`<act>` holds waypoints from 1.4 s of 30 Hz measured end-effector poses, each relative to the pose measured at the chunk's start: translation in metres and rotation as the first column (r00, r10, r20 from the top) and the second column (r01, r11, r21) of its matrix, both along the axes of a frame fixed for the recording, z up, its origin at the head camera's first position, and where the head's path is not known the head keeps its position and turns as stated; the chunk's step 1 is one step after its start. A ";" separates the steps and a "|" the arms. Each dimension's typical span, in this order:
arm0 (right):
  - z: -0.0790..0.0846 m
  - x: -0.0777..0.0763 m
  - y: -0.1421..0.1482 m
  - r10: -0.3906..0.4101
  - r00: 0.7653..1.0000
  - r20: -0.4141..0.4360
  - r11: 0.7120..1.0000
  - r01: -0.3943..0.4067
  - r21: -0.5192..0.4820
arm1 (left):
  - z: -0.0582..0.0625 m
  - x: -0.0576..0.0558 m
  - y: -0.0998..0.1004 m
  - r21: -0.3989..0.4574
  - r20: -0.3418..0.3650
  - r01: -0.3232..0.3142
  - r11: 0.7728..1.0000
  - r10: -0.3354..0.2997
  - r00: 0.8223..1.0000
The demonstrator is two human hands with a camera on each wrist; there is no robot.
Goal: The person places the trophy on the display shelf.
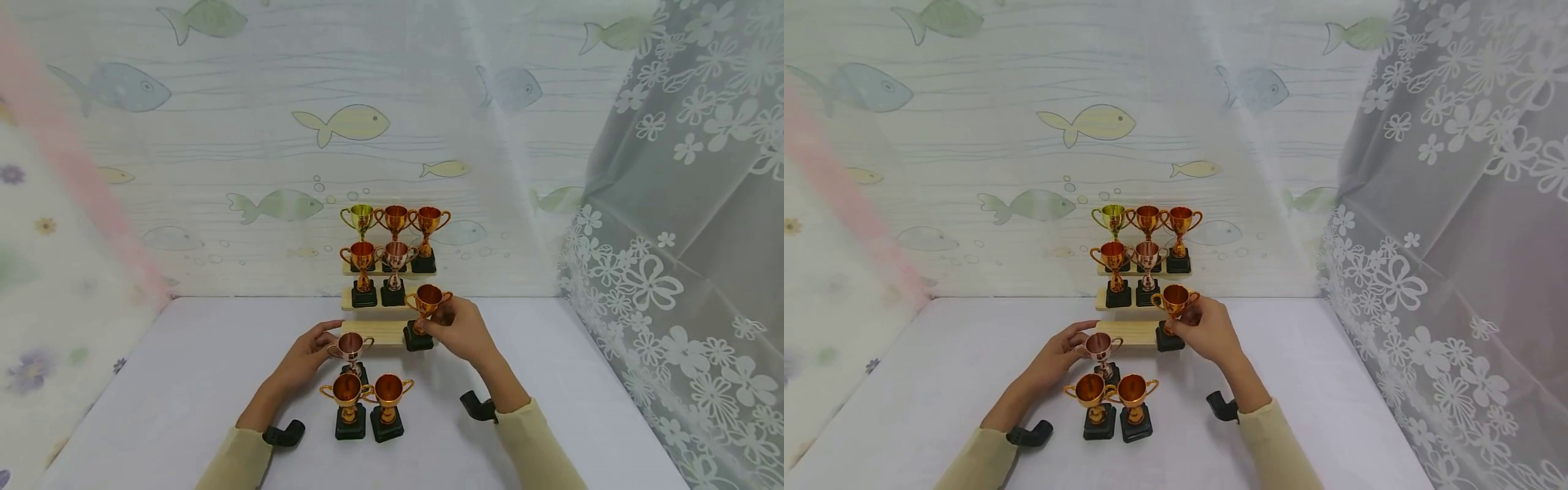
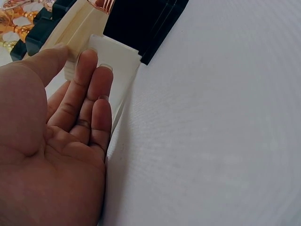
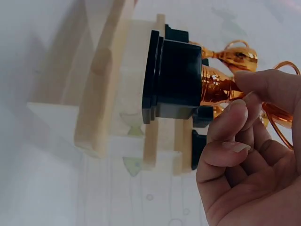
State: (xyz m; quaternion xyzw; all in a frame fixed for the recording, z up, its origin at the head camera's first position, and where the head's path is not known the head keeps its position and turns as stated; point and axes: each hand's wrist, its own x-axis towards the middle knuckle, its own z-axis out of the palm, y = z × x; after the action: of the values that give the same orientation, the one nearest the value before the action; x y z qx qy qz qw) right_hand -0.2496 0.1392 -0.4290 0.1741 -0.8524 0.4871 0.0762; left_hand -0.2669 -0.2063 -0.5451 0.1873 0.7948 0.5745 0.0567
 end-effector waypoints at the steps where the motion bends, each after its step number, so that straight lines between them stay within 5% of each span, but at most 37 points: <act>1: 0.002 -0.002 0.001 -0.004 1.000 -0.011 1.000 0.004 0.007 | 0.000 0.000 0.000 0.003 0.001 0.001 1.000 -0.001 1.000; 17: 0.023 -0.027 0.004 -0.090 0.996 -0.013 0.995 0.091 0.038 | 0.002 0.003 -0.001 -0.028 0.010 -0.030 0.999 0.031 0.999; 42: 0.023 -0.049 -0.008 -0.224 0.974 0.022 0.974 0.225 -0.021 | 0.002 0.002 0.000 0.004 0.003 0.005 1.000 -0.005 1.000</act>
State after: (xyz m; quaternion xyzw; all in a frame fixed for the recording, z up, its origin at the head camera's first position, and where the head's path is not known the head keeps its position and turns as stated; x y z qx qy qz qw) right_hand -0.2986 0.1310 -0.4057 0.0710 -0.8615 0.4871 0.1247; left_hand -0.2645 -0.2060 -0.5435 0.1885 0.7930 0.5762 0.0589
